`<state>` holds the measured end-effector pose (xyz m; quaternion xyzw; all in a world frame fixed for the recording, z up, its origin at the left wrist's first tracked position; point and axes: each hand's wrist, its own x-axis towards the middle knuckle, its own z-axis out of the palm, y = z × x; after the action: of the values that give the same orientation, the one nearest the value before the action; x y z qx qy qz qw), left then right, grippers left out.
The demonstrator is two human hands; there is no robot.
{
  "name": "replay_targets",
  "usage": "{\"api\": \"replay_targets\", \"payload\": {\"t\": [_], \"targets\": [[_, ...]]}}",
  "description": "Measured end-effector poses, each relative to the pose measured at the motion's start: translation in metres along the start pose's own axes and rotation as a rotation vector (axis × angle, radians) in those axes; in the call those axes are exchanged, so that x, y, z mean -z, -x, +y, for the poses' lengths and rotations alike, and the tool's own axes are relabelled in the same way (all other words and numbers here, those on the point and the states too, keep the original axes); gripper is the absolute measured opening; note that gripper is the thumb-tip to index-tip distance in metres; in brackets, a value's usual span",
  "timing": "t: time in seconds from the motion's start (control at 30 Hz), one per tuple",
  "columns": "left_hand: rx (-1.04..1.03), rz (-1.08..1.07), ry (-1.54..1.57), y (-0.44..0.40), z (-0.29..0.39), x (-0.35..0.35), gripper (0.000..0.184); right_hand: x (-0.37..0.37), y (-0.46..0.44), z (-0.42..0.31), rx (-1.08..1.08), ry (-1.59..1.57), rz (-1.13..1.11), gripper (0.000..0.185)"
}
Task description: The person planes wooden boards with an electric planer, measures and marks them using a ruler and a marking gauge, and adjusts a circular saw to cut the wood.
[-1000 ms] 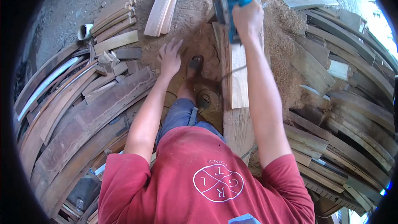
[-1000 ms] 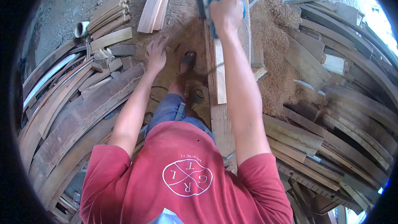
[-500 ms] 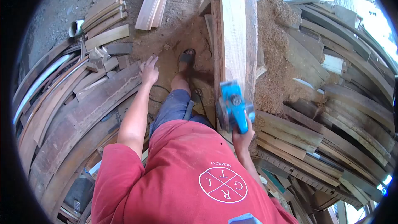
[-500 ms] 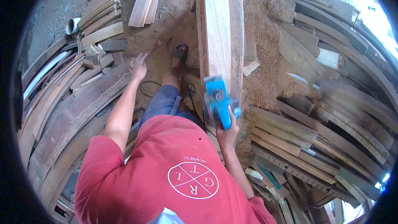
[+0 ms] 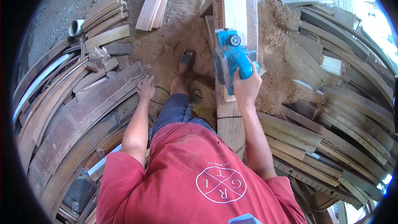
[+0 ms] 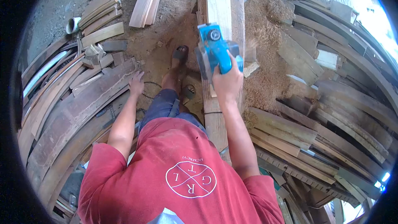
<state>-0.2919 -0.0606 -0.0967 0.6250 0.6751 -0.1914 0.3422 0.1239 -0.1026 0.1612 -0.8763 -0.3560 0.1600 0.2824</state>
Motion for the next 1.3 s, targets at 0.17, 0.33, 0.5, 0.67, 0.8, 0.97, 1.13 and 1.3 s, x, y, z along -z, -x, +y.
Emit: {"api": "replay_targets", "payload": {"t": [0.17,0.33,0.5,0.67,0.8,0.97,1.13,1.3], "targets": [[-0.023,0.041,0.039,-0.019,-0.033,-0.008,0.053,-0.02,-0.072,-0.04,-0.005,0.011,0.022,0.045],[0.043,0.042,0.02,-0.013,0.008,0.028,0.053,-0.048,-0.154,-0.074,0.039,0.098,0.041,0.033],[-0.182,0.096,-0.005,-0.025,0.061,0.064,0.055,-0.069,-0.22,-0.111,0.014,0.097,0.088,0.031],[-0.341,0.157,0.008,-0.047,0.126,0.114,0.056,-0.078,-0.24,-0.102,-0.008,0.003,0.093,0.041],[-0.509,0.18,0.129,-0.073,0.145,0.12,0.056,-0.051,-0.166,-0.021,-0.051,-0.339,-0.193,0.012],[-0.494,0.114,0.307,-0.01,0.222,0.102,0.071,0.052,0.025,0.018,-0.279,-0.374,-0.007,0.027],[-0.511,0.136,0.38,0.109,0.335,0.027,0.138,0.096,0.182,0.08,-0.462,-0.306,0.184,0.03],[-0.211,0.077,0.232,0.161,0.408,-0.002,0.149,0.102,0.258,0.13,-0.578,-0.235,0.384,0.03]]}}
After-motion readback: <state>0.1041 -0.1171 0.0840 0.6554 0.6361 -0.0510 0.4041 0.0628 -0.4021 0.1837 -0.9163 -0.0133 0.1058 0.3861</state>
